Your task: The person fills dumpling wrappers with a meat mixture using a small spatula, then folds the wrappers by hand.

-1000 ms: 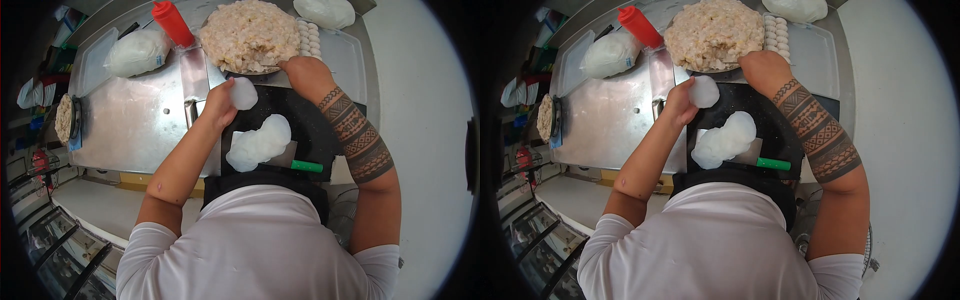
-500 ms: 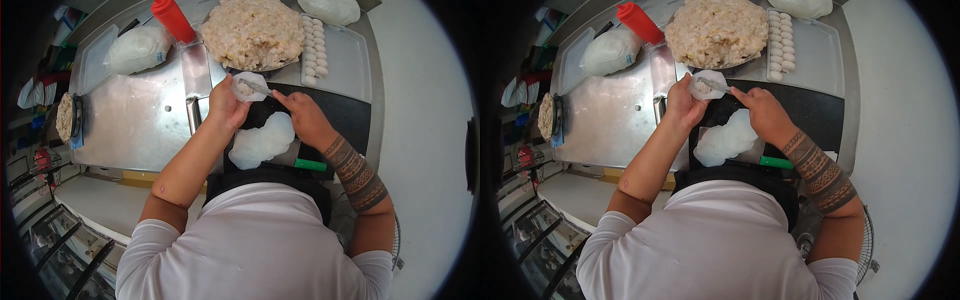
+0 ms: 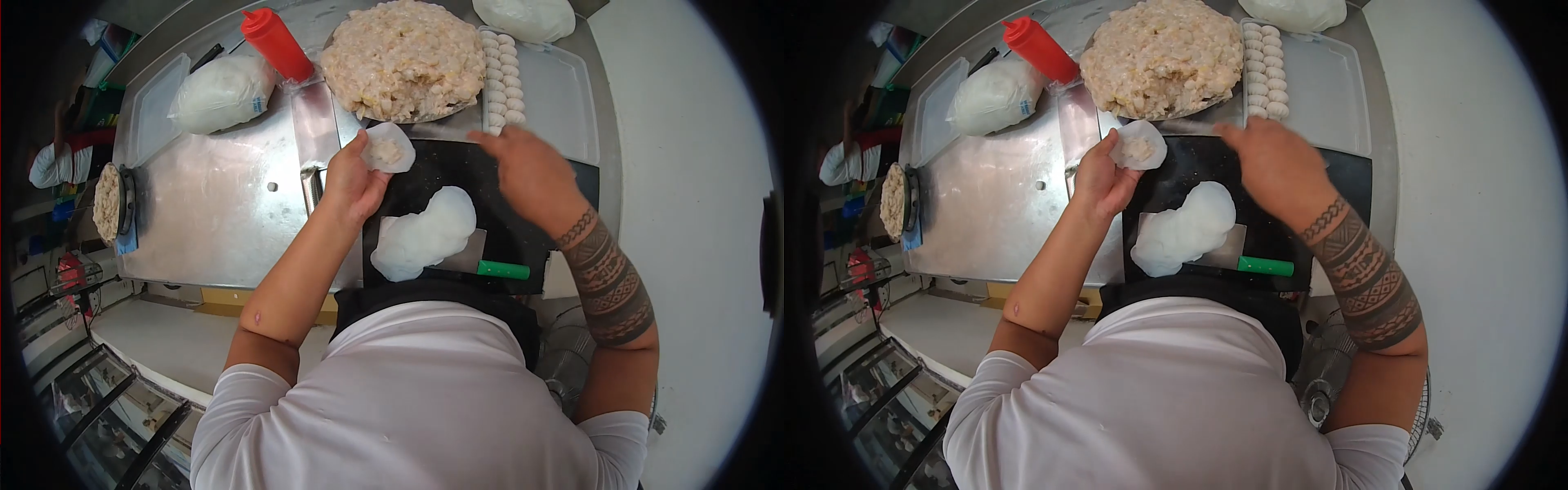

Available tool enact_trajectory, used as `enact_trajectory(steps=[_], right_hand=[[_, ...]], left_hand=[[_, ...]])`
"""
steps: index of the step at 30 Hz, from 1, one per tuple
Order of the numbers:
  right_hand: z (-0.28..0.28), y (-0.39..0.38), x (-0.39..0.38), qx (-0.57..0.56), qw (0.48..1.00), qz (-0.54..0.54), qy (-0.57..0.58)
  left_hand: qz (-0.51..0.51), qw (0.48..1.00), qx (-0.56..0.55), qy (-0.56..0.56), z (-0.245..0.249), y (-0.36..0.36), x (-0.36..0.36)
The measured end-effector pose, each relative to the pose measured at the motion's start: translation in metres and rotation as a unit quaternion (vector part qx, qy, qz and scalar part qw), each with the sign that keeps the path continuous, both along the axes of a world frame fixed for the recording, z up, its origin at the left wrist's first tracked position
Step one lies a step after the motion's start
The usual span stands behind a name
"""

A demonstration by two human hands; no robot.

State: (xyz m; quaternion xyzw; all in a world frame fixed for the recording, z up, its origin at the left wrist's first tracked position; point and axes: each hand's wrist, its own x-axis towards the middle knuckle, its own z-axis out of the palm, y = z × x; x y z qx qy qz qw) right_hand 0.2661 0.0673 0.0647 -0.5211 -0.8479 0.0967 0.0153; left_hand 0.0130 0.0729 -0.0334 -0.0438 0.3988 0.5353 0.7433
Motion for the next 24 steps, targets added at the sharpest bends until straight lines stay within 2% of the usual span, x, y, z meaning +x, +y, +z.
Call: enact_trajectory(steps=[1,5,9,13,17,19,20,22,23,24], right_hand=[[0.007,0.009,0.0,0.047,0.998,-0.009,-0.032],[-0.008,0.04,0.002,0.105,0.992,-0.025,-0.07],[-0.021,0.053,-0.005,0.076,0.991,-0.002,-0.112],[-0.003,0.068,-0.002,0.033,0.987,0.031,-0.154],[-0.011,0.074,0.0,0.013,0.985,0.041,-0.165],[-0.02,0.071,0.006,-0.018,0.995,0.058,-0.081],[-0.027,0.069,0.01,-0.018,0.995,0.059,-0.081],[-0.034,0.059,0.014,-0.029,0.992,0.09,0.08],[-0.039,0.053,0.015,-0.031,0.992,0.091,0.081],[-0.039,0.044,0.013,-0.116,0.98,0.038,0.158]], left_hand=[[0.002,1.0,0.007,0.029,-0.001,0.001,-0.001],[-0.018,0.999,-0.008,0.046,-0.03,0.005,-0.002],[-0.036,0.999,0.001,0.022,-0.038,0.006,0.007],[-0.039,0.999,-0.008,0.031,-0.033,0.009,0.013],[-0.03,0.999,-0.015,0.021,-0.029,0.015,0.021],[-0.007,1.0,0.006,-0.011,-0.029,0.018,0.023],[-0.005,1.0,0.006,-0.011,-0.029,0.018,0.023],[0.01,0.999,0.019,-0.039,-0.026,0.017,0.022],[0.011,0.999,0.017,-0.039,-0.025,0.015,0.021],[0.014,0.999,0.019,-0.041,-0.022,0.012,0.02]])
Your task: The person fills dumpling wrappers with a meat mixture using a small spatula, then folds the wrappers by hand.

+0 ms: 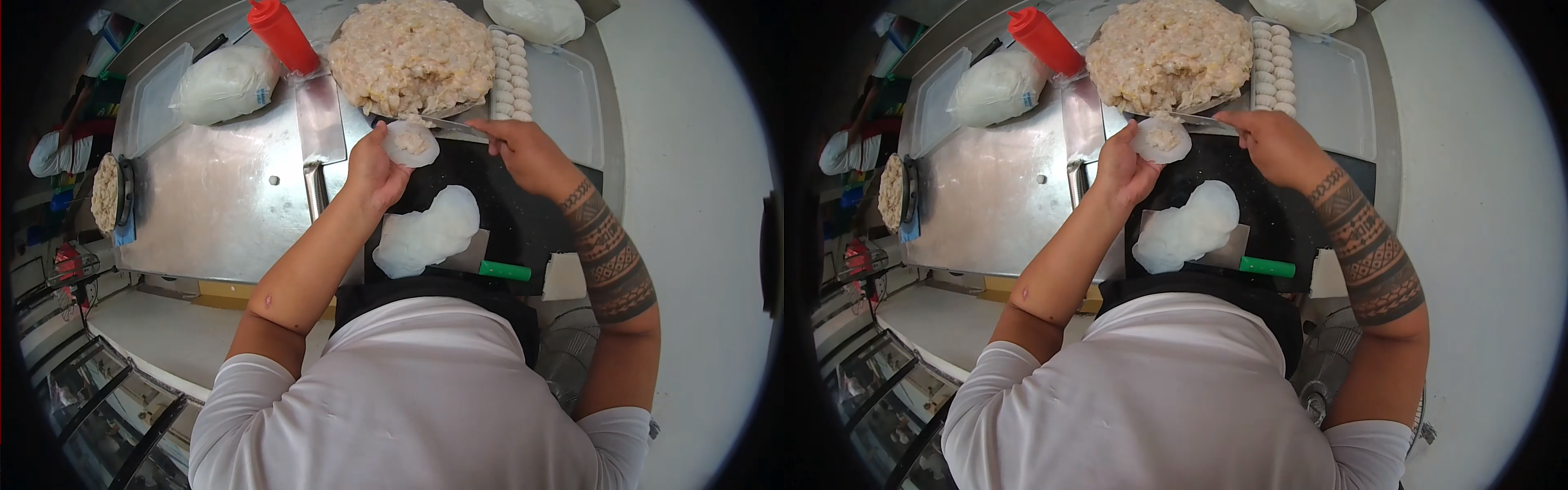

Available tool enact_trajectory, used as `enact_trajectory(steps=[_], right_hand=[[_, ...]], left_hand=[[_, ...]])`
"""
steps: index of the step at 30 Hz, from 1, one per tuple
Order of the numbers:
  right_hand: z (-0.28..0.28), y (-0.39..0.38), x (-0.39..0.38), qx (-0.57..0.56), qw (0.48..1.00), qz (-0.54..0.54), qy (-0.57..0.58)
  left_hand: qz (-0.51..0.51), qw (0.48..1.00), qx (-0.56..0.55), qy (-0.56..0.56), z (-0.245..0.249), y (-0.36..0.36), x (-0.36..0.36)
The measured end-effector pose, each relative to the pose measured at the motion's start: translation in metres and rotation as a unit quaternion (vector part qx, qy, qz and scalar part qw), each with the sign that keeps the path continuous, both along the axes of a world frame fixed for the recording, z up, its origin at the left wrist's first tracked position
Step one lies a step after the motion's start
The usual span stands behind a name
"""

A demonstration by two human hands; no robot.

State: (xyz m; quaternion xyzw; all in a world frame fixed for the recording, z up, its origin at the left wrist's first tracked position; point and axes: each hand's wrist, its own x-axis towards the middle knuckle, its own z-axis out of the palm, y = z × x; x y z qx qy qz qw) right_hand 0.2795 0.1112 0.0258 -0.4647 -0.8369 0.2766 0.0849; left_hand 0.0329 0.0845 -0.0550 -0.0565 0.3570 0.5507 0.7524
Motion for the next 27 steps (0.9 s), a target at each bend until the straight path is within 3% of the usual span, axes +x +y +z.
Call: enact_trajectory(steps=[1,2,4,5,8,12,14,16,20,22,27], right_hand=[[0.0,-0.009,-0.002,-0.095,0.992,-0.047,0.068],[-0.005,-0.018,-0.003,-0.097,0.992,-0.047,0.068],[-0.019,-0.039,-0.008,0.026,0.997,-0.012,0.076],[-0.022,-0.051,-0.011,0.065,0.998,-0.01,0.026],[-0.019,-0.076,-0.012,0.088,0.996,-0.013,0.017],[0.035,-0.07,0.002,0.187,0.981,-0.006,-0.05],[0.047,-0.072,-0.009,0.196,0.98,-0.011,-0.041],[0.042,-0.068,-0.013,0.221,0.973,0.066,-0.033],[0.046,-0.051,-0.01,0.241,0.965,0.067,-0.079],[0.059,-0.04,-0.008,0.198,0.964,-0.017,-0.176],[0.035,-0.001,-0.018,0.219,0.949,-0.047,-0.222]], left_hand=[[0.002,1.0,0.004,-0.002,0.004,-0.003,-0.001],[0.002,1.0,0.003,-0.002,0.008,-0.006,-0.001],[0.008,0.999,0.018,-0.03,0.017,-0.012,-0.001],[0.007,0.999,0.018,-0.029,0.021,-0.015,-0.002],[0.009,0.999,0.036,-0.018,0.032,-0.02,-0.005],[-0.013,0.998,0.064,0.008,0.035,-0.021,-0.017],[-0.029,0.996,0.08,0.007,0.038,-0.021,-0.021],[-0.07,0.991,0.117,-0.017,0.043,-0.025,-0.024],[-0.053,0.992,0.115,-0.019,0.038,-0.024,-0.038],[-0.012,0.995,0.082,0.048,0.034,-0.023,-0.046],[-0.012,0.997,0.041,0.059,0.015,-0.026,-0.056]])
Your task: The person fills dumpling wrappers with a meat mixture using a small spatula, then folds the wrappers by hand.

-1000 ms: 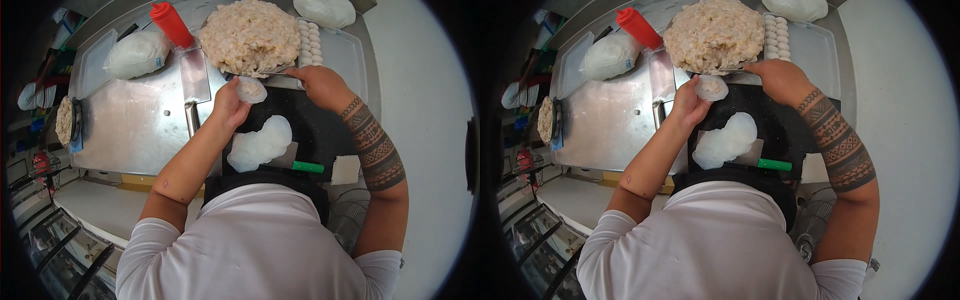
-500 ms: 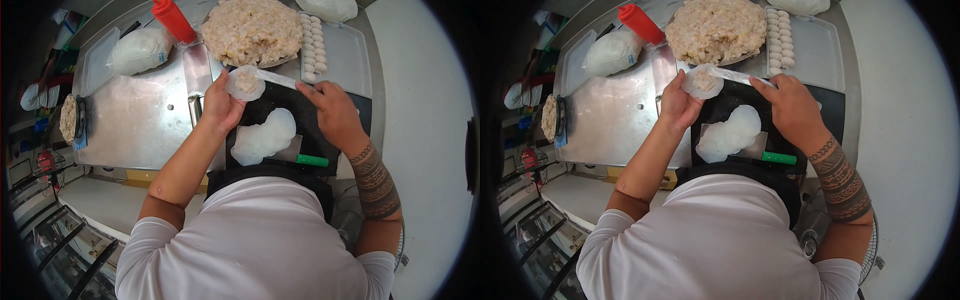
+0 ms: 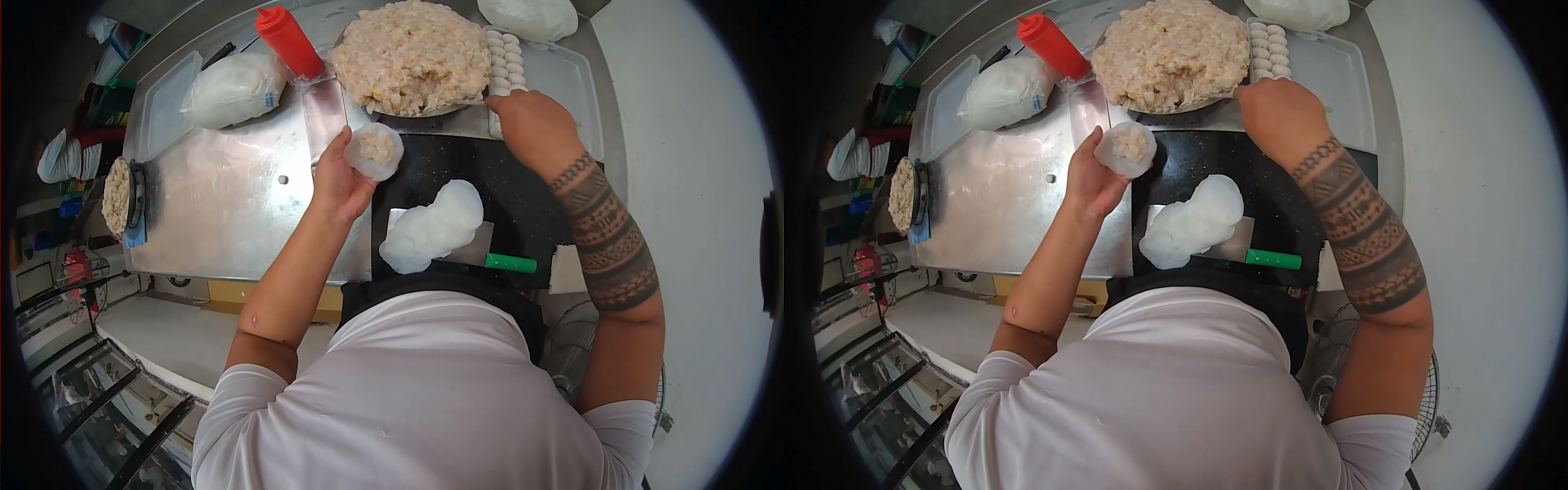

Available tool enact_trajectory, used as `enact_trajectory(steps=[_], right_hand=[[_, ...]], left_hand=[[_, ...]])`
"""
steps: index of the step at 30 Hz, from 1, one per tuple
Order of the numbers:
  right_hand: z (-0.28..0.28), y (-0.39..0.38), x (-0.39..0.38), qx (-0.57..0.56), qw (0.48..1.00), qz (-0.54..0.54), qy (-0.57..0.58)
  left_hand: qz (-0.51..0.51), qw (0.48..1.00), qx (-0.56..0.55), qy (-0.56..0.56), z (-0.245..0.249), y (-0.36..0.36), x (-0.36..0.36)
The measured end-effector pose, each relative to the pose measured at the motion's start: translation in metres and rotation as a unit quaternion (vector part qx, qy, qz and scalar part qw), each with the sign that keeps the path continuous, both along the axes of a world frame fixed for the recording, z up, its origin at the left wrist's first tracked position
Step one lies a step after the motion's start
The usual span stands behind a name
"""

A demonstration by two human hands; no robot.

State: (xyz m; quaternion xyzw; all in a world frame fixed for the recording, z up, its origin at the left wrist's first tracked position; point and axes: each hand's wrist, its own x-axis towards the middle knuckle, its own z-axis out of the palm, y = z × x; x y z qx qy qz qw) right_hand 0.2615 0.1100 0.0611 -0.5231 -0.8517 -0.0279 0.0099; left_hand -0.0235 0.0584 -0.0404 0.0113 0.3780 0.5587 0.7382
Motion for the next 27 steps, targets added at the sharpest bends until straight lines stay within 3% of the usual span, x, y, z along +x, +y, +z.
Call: enact_trajectory(steps=[5,9,12,14,15,19,21,24,27], right_hand=[[-0.025,0.024,-0.014,-0.046,0.997,0.032,-0.049],[-0.015,0.023,-0.005,-0.105,0.992,0.026,-0.07],[-0.007,0.023,0.018,-0.057,0.993,0.102,0.019],[0.009,0.018,0.019,-0.218,0.967,0.059,0.122],[0.009,0.011,0.017,-0.22,0.966,0.061,0.121],[-0.012,-0.017,0.01,-0.15,0.958,0.137,0.204],[-0.017,-0.025,0.004,-0.12,0.975,0.085,0.165],[-0.025,-0.008,0.011,-0.059,0.994,0.037,0.084],[-0.037,0.022,0.014,-0.062,0.996,0.045,0.036]], left_hand=[[-0.022,1.0,-0.014,-0.017,-0.004,-0.004,0.014],[-0.003,0.998,-0.054,-0.009,0.001,-0.004,0.02],[-0.01,0.999,-0.046,-0.005,-0.003,-0.001,0.022],[-0.009,0.999,-0.036,-0.007,-0.004,0.002,0.024],[-0.007,0.999,-0.039,-0.007,-0.005,0.003,0.026],[-0.029,0.996,-0.004,-0.089,-0.011,0.009,0.03],[-0.047,0.992,0.008,-0.116,-0.012,0.013,0.032],[-0.016,0.997,-0.034,-0.071,-0.014,0.021,0.044],[-0.01,0.997,-0.054,-0.055,-0.023,0.034,0.061]])
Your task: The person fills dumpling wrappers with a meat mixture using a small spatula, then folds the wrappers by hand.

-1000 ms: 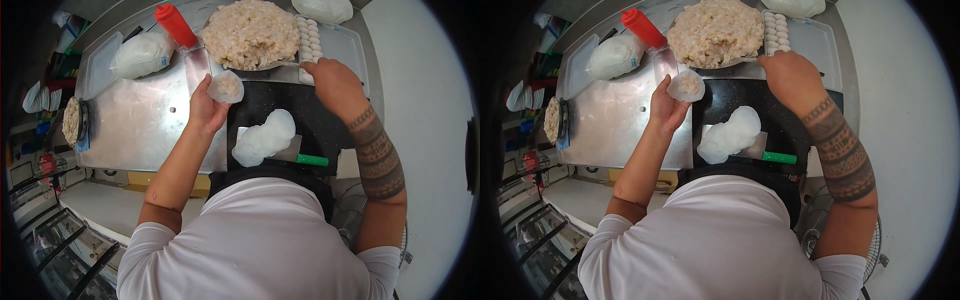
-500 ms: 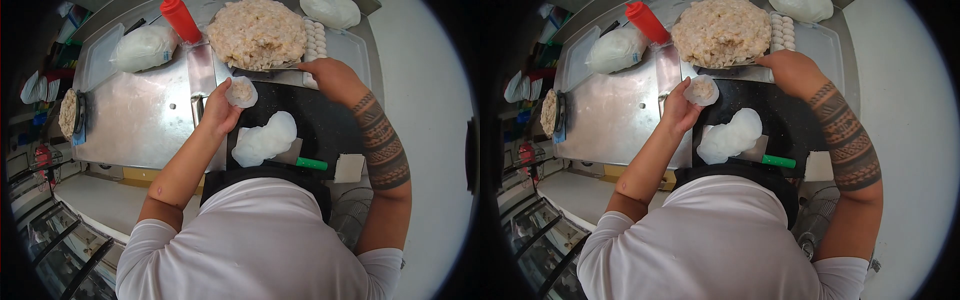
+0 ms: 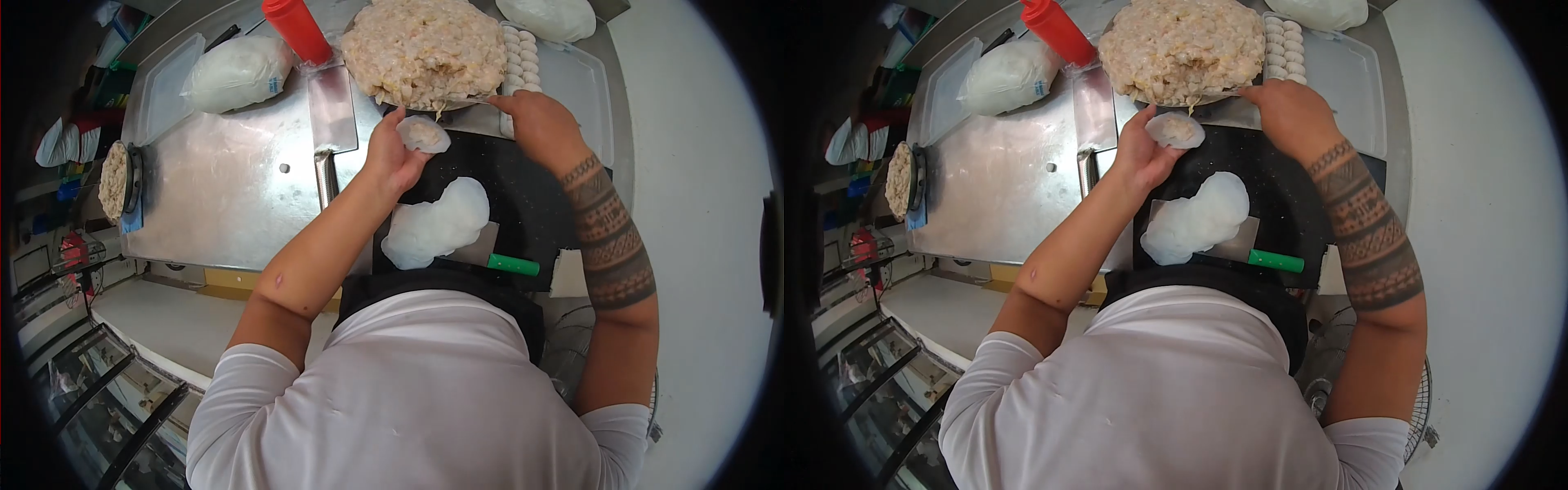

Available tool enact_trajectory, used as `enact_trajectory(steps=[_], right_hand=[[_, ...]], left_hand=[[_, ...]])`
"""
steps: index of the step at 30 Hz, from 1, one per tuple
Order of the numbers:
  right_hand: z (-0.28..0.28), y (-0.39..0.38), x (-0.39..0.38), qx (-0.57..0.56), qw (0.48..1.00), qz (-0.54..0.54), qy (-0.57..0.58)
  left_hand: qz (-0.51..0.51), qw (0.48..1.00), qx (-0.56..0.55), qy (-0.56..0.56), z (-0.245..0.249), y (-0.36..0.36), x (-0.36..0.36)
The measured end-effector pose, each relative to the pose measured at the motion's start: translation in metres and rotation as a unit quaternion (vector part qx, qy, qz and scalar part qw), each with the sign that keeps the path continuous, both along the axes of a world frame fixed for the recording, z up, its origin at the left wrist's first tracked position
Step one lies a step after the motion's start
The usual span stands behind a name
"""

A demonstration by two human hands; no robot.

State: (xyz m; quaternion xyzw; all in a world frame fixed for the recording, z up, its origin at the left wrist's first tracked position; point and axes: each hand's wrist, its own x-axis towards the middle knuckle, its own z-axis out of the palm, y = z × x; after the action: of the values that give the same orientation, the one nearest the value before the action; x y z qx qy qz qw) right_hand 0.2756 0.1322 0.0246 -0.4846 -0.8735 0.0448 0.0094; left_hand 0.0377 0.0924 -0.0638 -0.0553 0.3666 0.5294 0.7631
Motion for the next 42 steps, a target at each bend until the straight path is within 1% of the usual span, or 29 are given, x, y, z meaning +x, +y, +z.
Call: enact_trajectory(steps=[1,2,4,5,7,8,10,12,14,16,17,19,20,22,23,24,25,26,28,29,30,31,32,33,35,36,38,39,42], right_hand=[[-0.004,0.006,0.001,0.007,1.0,0.024,0.008],[-0.008,0.009,0.003,0.007,1.0,0.022,0.008],[-0.008,0.011,0.003,-0.05,0.998,0.019,-0.012],[-0.006,0.01,0.006,-0.051,0.998,0.018,-0.012],[0.002,0.001,0.014,-0.09,0.993,0.022,0.068],[0.0,-0.005,0.017,-0.091,0.993,0.022,0.067],[-0.006,-0.022,0.021,-0.076,0.988,0.069,0.113],[-0.007,-0.043,0.02,-0.085,0.985,0.065,0.136],[0.002,-0.057,0.021,-0.092,0.981,0.061,0.16],[0.03,-0.057,0.027,-0.054,0.989,0.058,0.124],[0.042,-0.053,0.027,-0.054,0.989,0.059,0.124],[0.06,-0.041,0.025,-0.029,0.993,-0.011,0.115],[0.056,-0.034,0.023,-0.025,0.993,-0.011,0.115],[0.036,-0.015,0.014,0.08,0.996,-0.03,-0.021],[0.019,-0.006,0.005,0.084,0.996,-0.032,-0.019],[-0.002,0.004,-0.007,0.043,0.996,-0.054,-0.048],[-0.009,0.009,-0.018,0.002,0.994,-0.074,-0.077],[-0.013,0.007,-0.02,0.007,0.995,-0.073,-0.074],[-0.008,-0.009,-0.03,0.09,0.994,-0.059,0.023],[-0.005,-0.019,-0.035,0.076,0.986,-0.073,0.127],[0.002,-0.032,-0.042,0.075,0.987,-0.068,0.127],[0.013,-0.046,-0.049,0.082,0.964,-0.02,0.25],[0.019,-0.057,-0.055,0.089,0.925,0.025,0.369],[0.021,-0.064,-0.06,0.089,0.926,0.025,0.366],[0.022,-0.076,-0.066,0.078,0.925,0.064,0.365],[0.02,-0.079,-0.068,0.08,0.927,0.059,0.363],[0.016,-0.082,-0.068,0.043,0.917,0.072,0.389],[0.017,-0.081,-0.064,0.048,0.919,0.103,0.377],[0.023,-0.088,-0.055,0.053,0.911,0.114,0.394]], left_hand=[[0.01,0.999,0.032,-0.025,-0.004,0.004,0.006],[0.019,0.996,0.064,-0.051,-0.007,0.007,0.012],[0.029,0.996,0.062,-0.057,0.002,0.008,0.017],[0.034,0.995,0.065,-0.074,0.006,0.008,0.017],[0.04,0.993,0.066,-0.092,0.009,0.006,0.016],[0.037,0.992,0.067,-0.1,0.01,0.003,0.014],[0.034,0.991,0.066,-0.108,0.016,-0.004,0.01],[0.015,0.993,0.032,-0.115,0.022,-0.011,0.004],[0.017,0.992,0.032,-0.119,0.024,-0.019,-0.001],[0.02,0.992,0.034,-0.123,0.028,-0.025,-0.008],[0.013,0.994,0.055,-0.099,0.032,-0.027,-0.013],[0.004,0.994,0.08,-0.075,0.041,-0.031,-0.02],[-0.009,0.992,0.101,-0.07,0.047,-0.033,-0.022],[-0.026,0.99,0.126,-0.062,0.059,-0.037,-0.022],[-0.04,0.988,0.142,-0.057,0.067,-0.039,-0.022],[-0.052,0.985,0.159,-0.052,0.074,-0.042,-0.022],[-0.052,0.984,0.163,-0.049,0.078,-0.044,-0.022],[-0.04,0.984,0.168,-0.042,0.083,-0.047,-0.023],[-0.019,0.984,0.176,-0.033,0.09,-0.049,-0.03],[-0.012,0.983,0.182,-0.027,0.093,-0.051,-0.034],[-0.006,0.982,0.187,-0.022,0.094,-0.053,-0.038],[-0.002,0.982,0.187,-0.023,0.092,-0.054,-0.041],[-0.016,0.978,0.205,-0.042,0.089,-0.055,-0.044],[-0.032,0.972,0.223,-0.062,0.09,-0.055,-0.045],[-0.035,0.972,0.223,-0.063,0.092,-0.057,-0.041],[-0.036,0.972,0.223,-0.062,0.095,-0.058,-0.039],[-0.043,0.971,0.227,-0.064,0.097,-0.059,-0.037],[-0.045,0.97,0.231,-0.062,0.098,-0.059,-0.037],[-0.06,0.971,0.226,-0.052,0.099,-0.06,-0.038]])
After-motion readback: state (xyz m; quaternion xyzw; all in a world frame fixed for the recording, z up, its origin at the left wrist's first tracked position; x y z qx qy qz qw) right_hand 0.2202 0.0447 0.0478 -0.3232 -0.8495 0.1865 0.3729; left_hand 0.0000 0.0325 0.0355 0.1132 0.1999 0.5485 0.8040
